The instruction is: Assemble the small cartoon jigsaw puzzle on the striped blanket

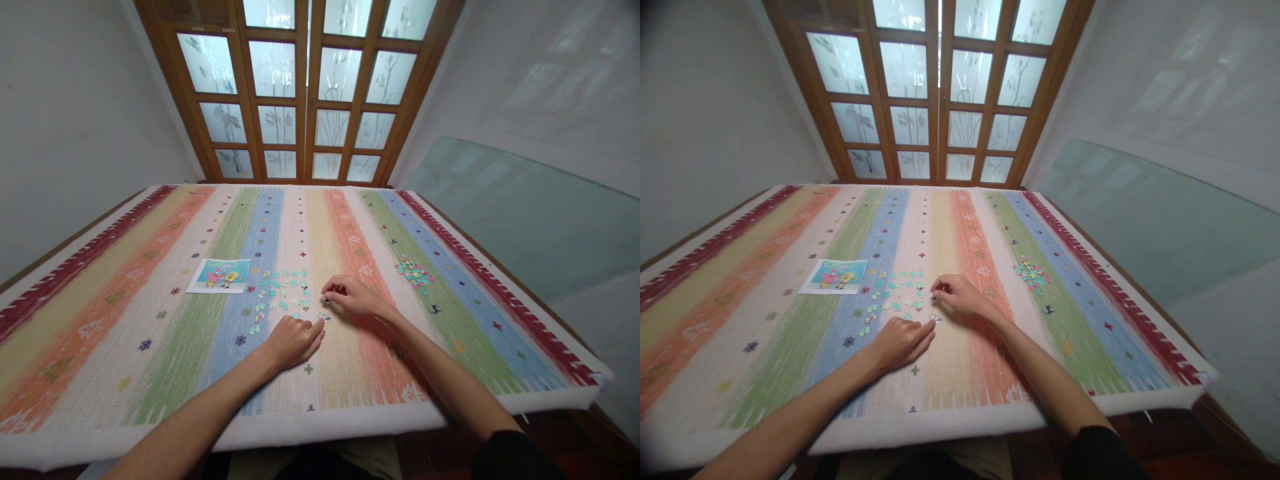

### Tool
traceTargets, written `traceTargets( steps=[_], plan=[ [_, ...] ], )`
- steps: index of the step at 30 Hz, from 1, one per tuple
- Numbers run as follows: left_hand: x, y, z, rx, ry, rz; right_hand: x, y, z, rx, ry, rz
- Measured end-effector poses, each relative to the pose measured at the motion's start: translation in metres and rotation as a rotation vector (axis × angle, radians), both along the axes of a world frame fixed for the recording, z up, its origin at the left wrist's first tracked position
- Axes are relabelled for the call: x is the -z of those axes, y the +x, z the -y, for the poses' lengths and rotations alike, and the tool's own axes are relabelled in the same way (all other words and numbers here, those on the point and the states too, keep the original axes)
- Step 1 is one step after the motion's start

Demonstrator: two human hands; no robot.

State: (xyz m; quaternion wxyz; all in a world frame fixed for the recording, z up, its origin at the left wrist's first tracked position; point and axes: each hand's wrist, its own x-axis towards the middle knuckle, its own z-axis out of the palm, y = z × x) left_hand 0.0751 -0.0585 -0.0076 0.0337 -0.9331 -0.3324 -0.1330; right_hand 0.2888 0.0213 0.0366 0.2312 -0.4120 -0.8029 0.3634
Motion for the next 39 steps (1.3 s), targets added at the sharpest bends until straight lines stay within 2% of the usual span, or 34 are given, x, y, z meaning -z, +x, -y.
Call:
traceTargets(
  steps=[4,7,13,21,26,34,39],
  plan=[
    [0.002,0.003,-0.001,0.007,0.019,0.01,0.003,0.03,0.014,-0.109,0.012,0.059],
    [0.003,0.006,0.0,0.013,0.026,0.011,0.009,0.036,0.025,-0.156,0.045,0.096],
    [0.004,0.007,0.0,0.017,0.009,0.014,0.018,0.029,0.034,-0.09,0.202,0.148],
    [0.006,0.007,0.0,0.017,0.009,0.021,0.021,0.027,0.041,-0.004,0.254,0.214],
    [0.004,0.007,0.0,0.025,0.009,0.015,0.026,0.026,0.043,0.037,0.254,0.18],
    [0.003,0.006,0.001,0.024,-0.016,0.038,0.021,0.032,0.043,-0.02,0.245,0.191],
    [0.001,0.007,0.001,0.015,-0.018,0.018,0.031,0.033,0.048,-0.027,0.325,0.117]
  ],
)
